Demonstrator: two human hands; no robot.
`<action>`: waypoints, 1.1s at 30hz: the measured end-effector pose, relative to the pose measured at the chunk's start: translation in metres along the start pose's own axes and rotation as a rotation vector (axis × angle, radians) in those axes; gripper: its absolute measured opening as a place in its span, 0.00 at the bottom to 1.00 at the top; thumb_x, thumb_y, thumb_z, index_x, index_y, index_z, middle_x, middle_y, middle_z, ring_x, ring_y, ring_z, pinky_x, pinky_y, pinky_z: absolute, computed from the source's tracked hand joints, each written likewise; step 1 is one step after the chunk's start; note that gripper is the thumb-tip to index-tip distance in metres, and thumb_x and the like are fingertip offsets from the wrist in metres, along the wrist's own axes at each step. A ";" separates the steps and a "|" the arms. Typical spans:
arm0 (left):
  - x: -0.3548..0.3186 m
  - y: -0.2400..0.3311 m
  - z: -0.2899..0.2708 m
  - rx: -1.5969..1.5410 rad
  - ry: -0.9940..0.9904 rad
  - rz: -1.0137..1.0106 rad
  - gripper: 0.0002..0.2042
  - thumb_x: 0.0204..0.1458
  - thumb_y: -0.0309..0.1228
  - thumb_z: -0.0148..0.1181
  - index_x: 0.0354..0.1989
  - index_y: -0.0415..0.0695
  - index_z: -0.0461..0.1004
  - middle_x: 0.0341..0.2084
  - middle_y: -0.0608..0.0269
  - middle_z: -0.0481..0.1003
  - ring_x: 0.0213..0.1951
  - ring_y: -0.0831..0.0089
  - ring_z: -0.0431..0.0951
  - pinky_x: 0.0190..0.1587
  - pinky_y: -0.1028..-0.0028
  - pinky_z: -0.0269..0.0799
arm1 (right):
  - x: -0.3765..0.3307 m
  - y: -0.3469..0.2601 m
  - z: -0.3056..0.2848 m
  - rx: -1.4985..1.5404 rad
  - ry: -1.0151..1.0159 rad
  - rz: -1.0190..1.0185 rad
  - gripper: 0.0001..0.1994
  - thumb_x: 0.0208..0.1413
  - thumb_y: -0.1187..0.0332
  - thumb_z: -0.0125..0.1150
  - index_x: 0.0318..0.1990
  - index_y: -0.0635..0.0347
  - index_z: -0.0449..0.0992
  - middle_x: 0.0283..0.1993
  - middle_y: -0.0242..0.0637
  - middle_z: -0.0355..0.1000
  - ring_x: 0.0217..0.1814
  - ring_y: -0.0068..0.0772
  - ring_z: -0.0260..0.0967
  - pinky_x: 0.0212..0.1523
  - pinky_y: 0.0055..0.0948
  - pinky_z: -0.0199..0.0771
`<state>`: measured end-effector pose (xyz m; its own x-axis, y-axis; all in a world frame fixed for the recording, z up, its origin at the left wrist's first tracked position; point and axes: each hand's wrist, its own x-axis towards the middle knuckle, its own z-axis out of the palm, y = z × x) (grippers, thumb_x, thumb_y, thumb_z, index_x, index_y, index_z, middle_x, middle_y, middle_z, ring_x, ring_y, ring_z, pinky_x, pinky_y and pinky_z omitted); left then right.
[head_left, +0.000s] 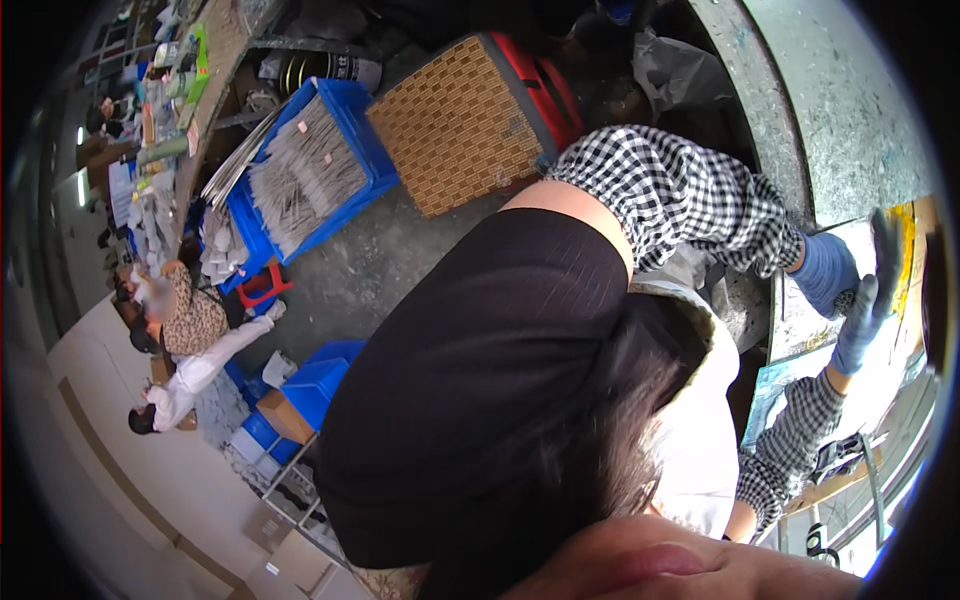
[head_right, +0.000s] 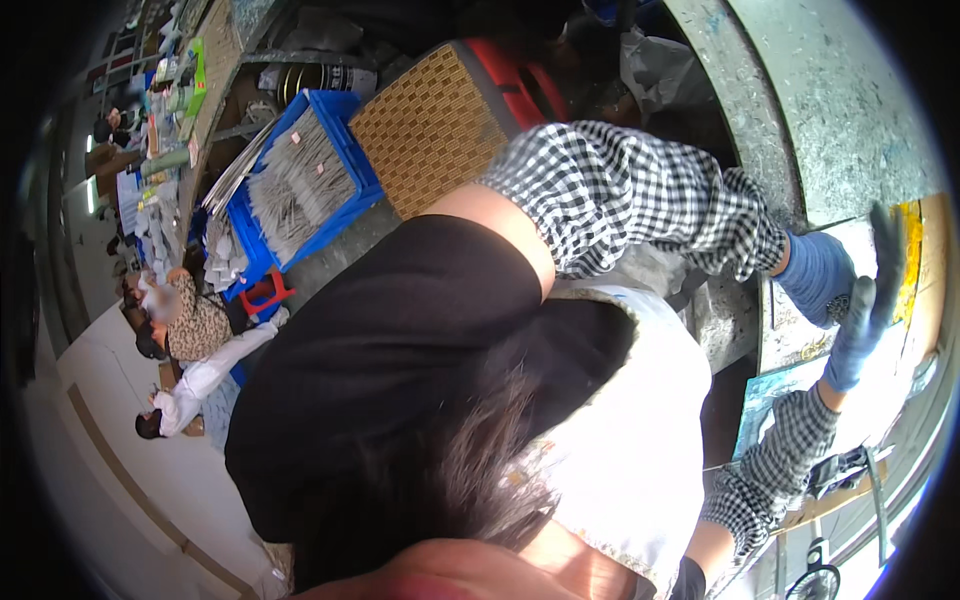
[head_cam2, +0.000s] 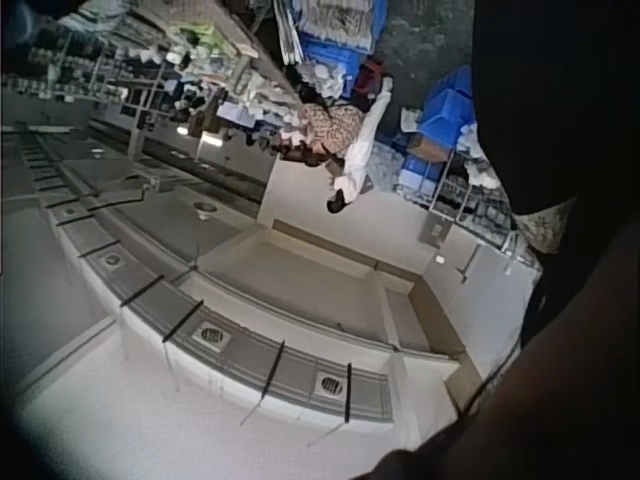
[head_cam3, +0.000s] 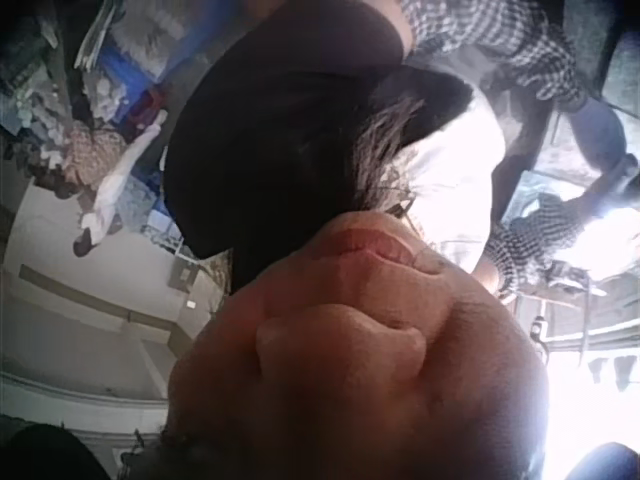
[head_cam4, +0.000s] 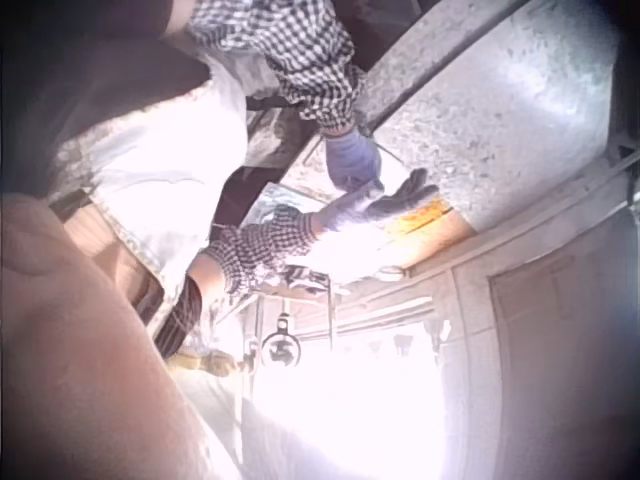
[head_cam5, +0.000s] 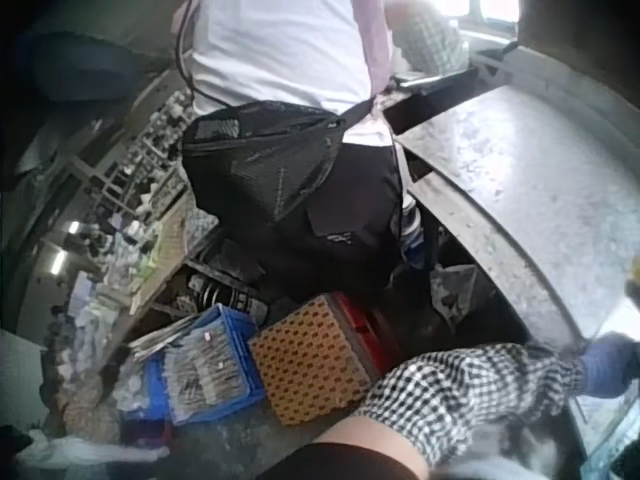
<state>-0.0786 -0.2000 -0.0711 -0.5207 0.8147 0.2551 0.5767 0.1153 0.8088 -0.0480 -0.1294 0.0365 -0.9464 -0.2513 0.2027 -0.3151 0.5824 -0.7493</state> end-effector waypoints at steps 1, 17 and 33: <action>0.005 0.009 -0.011 -0.010 0.022 0.039 0.15 0.45 0.45 0.60 0.33 0.46 0.79 0.28 0.55 0.80 0.34 0.54 0.80 0.41 0.60 0.74 | -0.006 -0.002 -0.009 0.010 0.102 -0.012 0.48 0.52 0.38 0.59 0.72 0.56 0.46 0.68 0.52 0.58 0.71 0.49 0.54 0.71 0.48 0.49; -0.030 0.000 -0.021 -0.383 0.273 0.192 0.22 0.41 0.42 0.73 0.41 0.43 0.75 0.41 0.56 0.74 0.45 0.61 0.74 0.49 0.64 0.72 | -0.080 0.058 0.075 -0.314 0.300 0.264 0.37 0.48 0.66 0.69 0.64 0.63 0.57 0.59 0.41 0.64 0.59 0.38 0.65 0.62 0.32 0.66; -0.045 0.046 -0.072 -0.911 -0.386 -0.028 0.26 0.41 0.38 0.75 0.50 0.45 0.74 0.49 0.59 0.76 0.50 0.68 0.78 0.54 0.68 0.75 | -0.106 -0.012 0.066 0.229 0.182 0.137 0.21 0.48 0.58 0.68 0.52 0.45 0.77 0.52 0.34 0.72 0.58 0.40 0.68 0.66 0.39 0.62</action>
<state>-0.0740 -0.2721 -0.0078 -0.1920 0.9665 0.1702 -0.2215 -0.2116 0.9519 0.0608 -0.1603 -0.0179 -0.9824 -0.0286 0.1843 -0.1799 0.4068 -0.8956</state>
